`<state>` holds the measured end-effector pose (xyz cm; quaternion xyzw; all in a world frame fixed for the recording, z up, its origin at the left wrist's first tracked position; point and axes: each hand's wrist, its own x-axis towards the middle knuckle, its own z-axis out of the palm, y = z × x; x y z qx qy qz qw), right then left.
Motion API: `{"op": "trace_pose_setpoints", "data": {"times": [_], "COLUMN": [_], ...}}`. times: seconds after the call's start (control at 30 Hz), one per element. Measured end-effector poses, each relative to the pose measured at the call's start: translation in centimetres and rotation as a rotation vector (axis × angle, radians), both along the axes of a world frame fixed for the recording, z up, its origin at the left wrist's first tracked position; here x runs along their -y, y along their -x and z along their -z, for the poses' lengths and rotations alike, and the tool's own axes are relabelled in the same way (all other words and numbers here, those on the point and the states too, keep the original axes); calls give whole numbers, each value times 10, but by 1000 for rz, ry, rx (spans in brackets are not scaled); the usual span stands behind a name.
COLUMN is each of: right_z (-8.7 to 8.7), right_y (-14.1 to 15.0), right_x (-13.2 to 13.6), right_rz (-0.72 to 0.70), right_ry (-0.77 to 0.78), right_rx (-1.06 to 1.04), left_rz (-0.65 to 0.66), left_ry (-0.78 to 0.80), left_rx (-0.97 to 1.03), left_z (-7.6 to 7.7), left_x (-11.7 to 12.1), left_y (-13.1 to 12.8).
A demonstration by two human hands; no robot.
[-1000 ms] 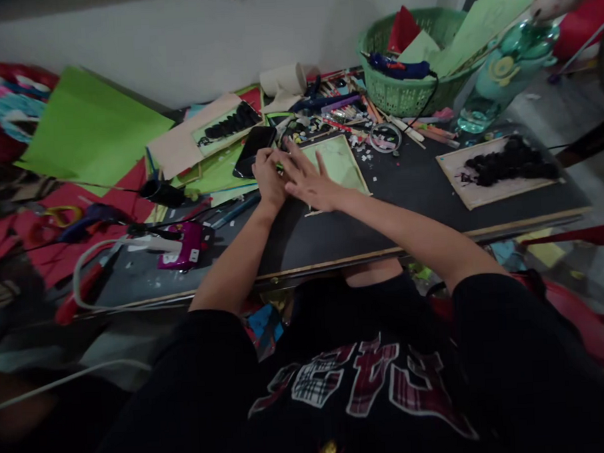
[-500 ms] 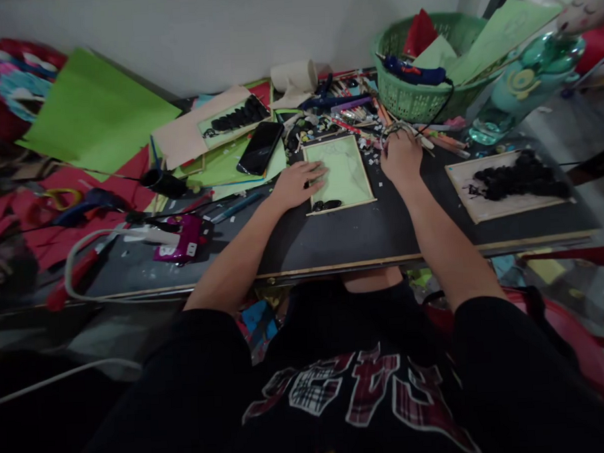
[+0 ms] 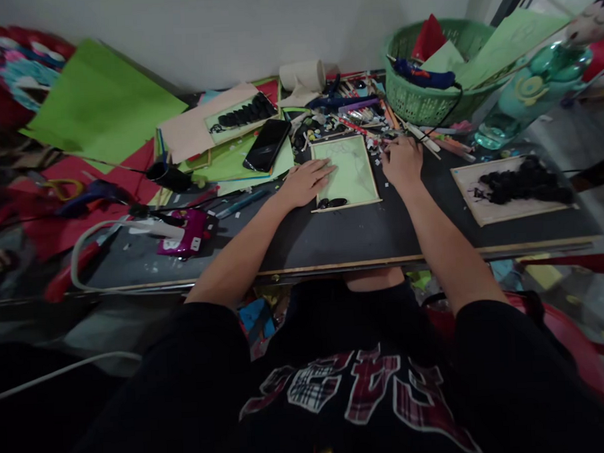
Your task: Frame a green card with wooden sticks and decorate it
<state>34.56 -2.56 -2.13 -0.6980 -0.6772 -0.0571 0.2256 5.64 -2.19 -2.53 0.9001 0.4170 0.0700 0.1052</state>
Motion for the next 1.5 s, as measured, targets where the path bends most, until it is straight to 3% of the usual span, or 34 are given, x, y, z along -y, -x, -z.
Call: {"op": "trace_pose_setpoints", "data": {"times": [0.13, 0.27, 0.4, 0.47, 0.6, 0.67, 0.73, 0.83, 0.93, 1.03, 1.23, 1.5], "right_z": [-4, -3, -5, -11, -24, -26, -24, -17, -10, -8, -15, -3], "right_y": [7, 21, 35, 38, 28, 20, 17, 28, 51, 66, 65, 60], "right_x": [1, 3, 9, 12, 10, 8, 8, 13, 22, 29, 34, 24], "right_rz": [17, -142, -268, -226, 6, 34, -35, -247, -501, -636, -618, -604], "right_ry": [-134, -241, -193, -147, -125, -103, -68, -25, 19, 15, -5, -66], "right_rx": [-33, -89, -79, -81, -139, -160, -156, -173, -301, -457, -574, -376], "left_rz": [-1, -2, -36, -43, -4, -11, -36, -46, -8, 45, 92, 2], "left_ry": [19, 24, -29, -56, -137, -179, -223, -292, -322, -306, -294, -314], "left_rx": [-38, -80, 10, 73, 197, 243, 281, 346, 400, 435, 451, 509], "left_z": [-4, -5, -4, -1, 7, 10, 10, 6, 4, 6, 11, 7], "left_x": [1, 2, 3, 1, -5, -6, -5, 1, 7, 9, 8, 14], "left_y": [-1, -4, -6, -7, -7, -6, -6, -7, -12, -16, -19, -17]}}
